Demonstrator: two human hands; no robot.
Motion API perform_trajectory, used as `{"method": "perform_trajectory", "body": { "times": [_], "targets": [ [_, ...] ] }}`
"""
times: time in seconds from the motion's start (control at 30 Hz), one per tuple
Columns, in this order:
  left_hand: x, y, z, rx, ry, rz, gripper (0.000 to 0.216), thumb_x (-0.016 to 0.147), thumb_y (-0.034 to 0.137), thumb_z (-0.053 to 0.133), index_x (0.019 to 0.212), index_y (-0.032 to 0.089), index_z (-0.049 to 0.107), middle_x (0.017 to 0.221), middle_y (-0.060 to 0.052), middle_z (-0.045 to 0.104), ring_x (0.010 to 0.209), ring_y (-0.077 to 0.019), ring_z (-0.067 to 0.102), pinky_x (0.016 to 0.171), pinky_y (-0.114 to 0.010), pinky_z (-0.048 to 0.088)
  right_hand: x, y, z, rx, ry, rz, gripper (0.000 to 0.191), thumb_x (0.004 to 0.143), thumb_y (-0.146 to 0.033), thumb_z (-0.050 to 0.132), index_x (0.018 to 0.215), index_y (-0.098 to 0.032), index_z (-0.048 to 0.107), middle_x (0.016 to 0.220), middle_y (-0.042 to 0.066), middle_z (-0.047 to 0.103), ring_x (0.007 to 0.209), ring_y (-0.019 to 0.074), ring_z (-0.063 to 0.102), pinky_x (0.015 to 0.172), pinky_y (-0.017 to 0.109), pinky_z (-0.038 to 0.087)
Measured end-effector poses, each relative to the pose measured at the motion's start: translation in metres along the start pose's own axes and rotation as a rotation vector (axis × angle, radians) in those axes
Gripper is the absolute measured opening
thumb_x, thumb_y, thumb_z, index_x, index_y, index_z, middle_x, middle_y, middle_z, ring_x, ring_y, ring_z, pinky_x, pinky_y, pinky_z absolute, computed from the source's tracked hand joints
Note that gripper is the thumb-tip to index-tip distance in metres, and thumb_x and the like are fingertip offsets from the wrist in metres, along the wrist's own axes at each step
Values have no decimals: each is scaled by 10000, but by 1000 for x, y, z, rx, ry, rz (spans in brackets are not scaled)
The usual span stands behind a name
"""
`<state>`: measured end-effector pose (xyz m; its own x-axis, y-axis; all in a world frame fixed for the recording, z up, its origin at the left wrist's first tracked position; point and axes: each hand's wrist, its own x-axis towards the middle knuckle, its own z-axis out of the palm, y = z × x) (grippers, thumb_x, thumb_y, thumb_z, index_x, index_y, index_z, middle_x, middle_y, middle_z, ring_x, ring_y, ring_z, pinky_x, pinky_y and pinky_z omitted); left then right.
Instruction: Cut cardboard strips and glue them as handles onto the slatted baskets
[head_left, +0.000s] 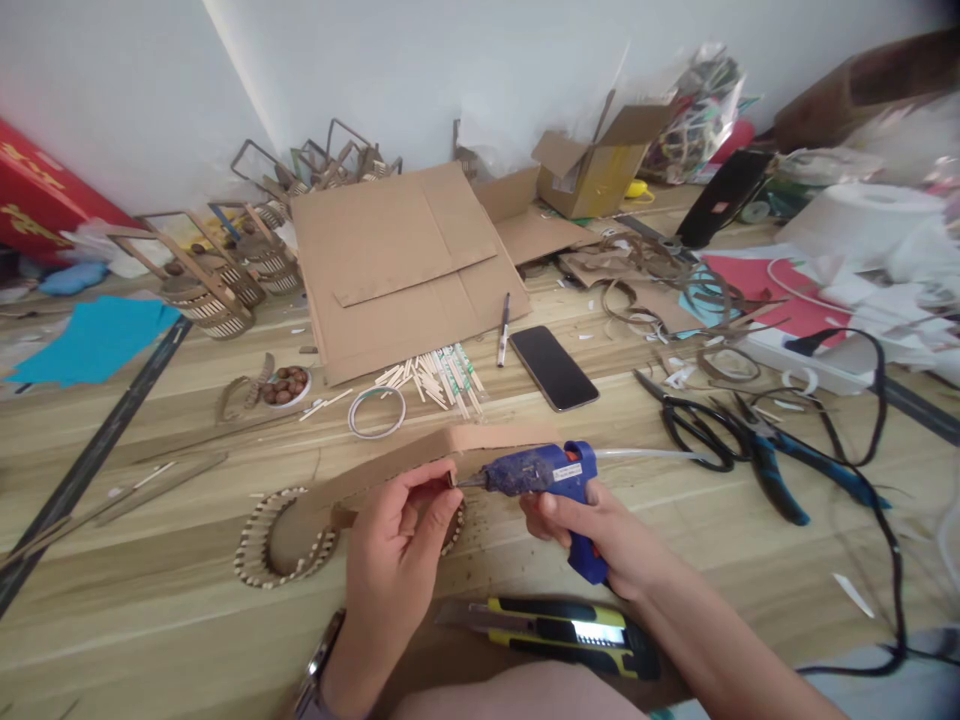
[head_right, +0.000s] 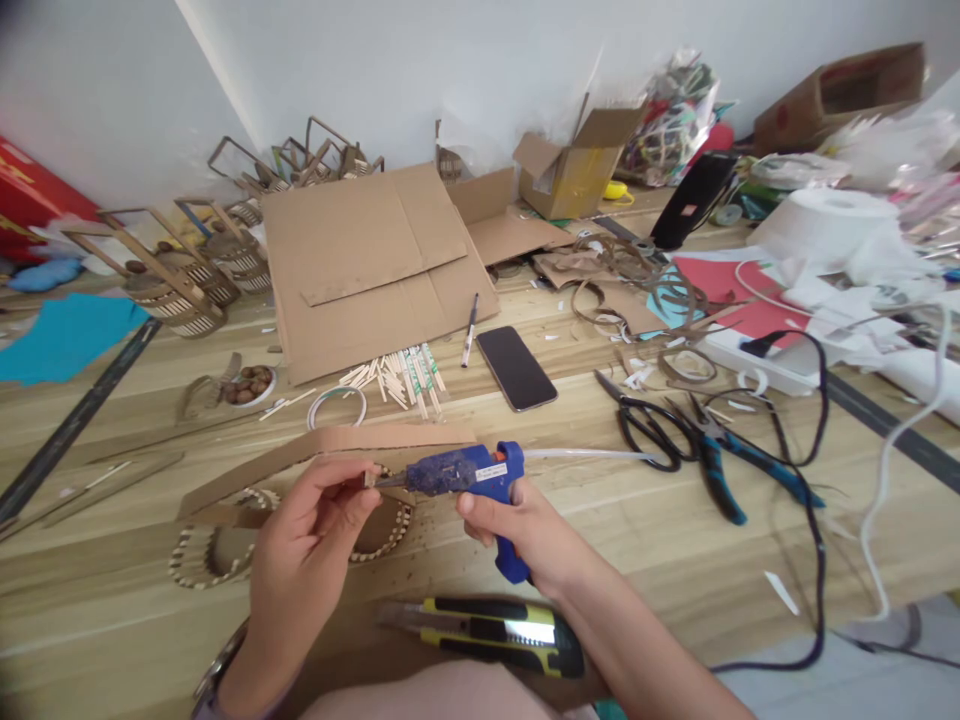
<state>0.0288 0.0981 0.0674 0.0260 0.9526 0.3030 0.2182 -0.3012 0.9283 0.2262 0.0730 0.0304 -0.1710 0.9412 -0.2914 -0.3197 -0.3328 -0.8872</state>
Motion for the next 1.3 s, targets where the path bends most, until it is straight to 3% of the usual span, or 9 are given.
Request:
{"method": "perform_trajectory", "body": {
  "times": [0.3, 0.4, 0.5, 0.6, 0.7, 0.83, 1.0, 1.1, 1.3],
  "targets": [
    [1, -1, 1, -9, 24, -27, 101, 807, 217, 689, 902, 187, 706, 881, -33, 765, 801, -153, 736, 729, -198, 604, -8, -10, -7, -244, 131, 7, 490, 638, -635, 780, 542, -194, 589, 546, -1, 511, 540, 118, 404, 523, 279, 322],
    [1, -1, 1, -20, 34, -35, 106, 800, 217, 694, 901, 186, 705, 875, -30, 764, 791, -145, 734, 724, -189, 602, -12, -11, -16, -172, 127, 3, 397, 705, -561, 772, 640, -178, 693, 654, 34, 590, 605, 129, 471, 562, 271, 405],
    [0, -2, 2, -37, 31, -34, 105, 799, 220, 697, 899, 190, 703, 871, -21, 763, 796, -133, 733, 731, -171, 596, -18, -11, -28, 85, -33, 69, 268, 710, -398, 806, 854, -181, 743, 875, 70, 651, 754, 168, 580, 661, 314, 517],
    [0, -2, 2, -36, 32, -28, 107, 800, 226, 702, 902, 195, 700, 876, -13, 763, 805, -122, 733, 742, -155, 588, -24, -10, -39, 237, -232, 160, 334, 677, -220, 812, 1001, -209, 730, 1083, 100, 633, 969, 244, 609, 707, 405, 575],
    [-1, -3, 1, -26, 30, -31, 109, 808, 237, 699, 909, 194, 695, 888, -15, 761, 812, -122, 732, 751, -159, 588, -26, -6, -46, 293, -317, 158, 373, 670, -151, 796, 1030, -221, 724, 1234, 100, 579, 992, 221, 607, 665, 349, 577],
    [-1, -4, 1, -13, 31, -38, 131, 820, 269, 693, 924, 189, 690, 901, -31, 758, 819, -144, 733, 769, -206, 600, -27, -3, -49, 338, -198, 68, 474, 607, -130, 804, 1065, -225, 723, 1220, 83, 622, 919, 156, 627, 691, 249, 521],
    [-1, -4, 2, 1, 33, -37, 169, 819, 322, 693, 915, 183, 685, 895, -47, 753, 805, -173, 733, 759, -262, 613, -32, -6, -46, 268, -96, 38, 653, 540, -27, 712, 1141, -279, 684, 1234, 55, 651, 1026, 182, 631, 881, 310, 485],
    [0, -3, 2, 9, 31, -36, 175, 816, 333, 691, 911, 185, 684, 882, -46, 752, 783, -172, 730, 747, -268, 613, -33, -6, -43, 227, -63, 23, 613, 571, -37, 662, 1134, -278, 678, 1221, 48, 660, 1046, 189, 625, 893, 325, 474],
    [-1, -3, 3, -9, 29, -46, 165, 814, 314, 689, 906, 177, 684, 877, -50, 749, 789, -167, 727, 741, -256, 611, -26, -4, -37, 189, 2, -35, 413, 612, -94, 648, 998, -226, 713, 1191, 75, 672, 960, 190, 627, 720, 289, 471]
  ]
}}
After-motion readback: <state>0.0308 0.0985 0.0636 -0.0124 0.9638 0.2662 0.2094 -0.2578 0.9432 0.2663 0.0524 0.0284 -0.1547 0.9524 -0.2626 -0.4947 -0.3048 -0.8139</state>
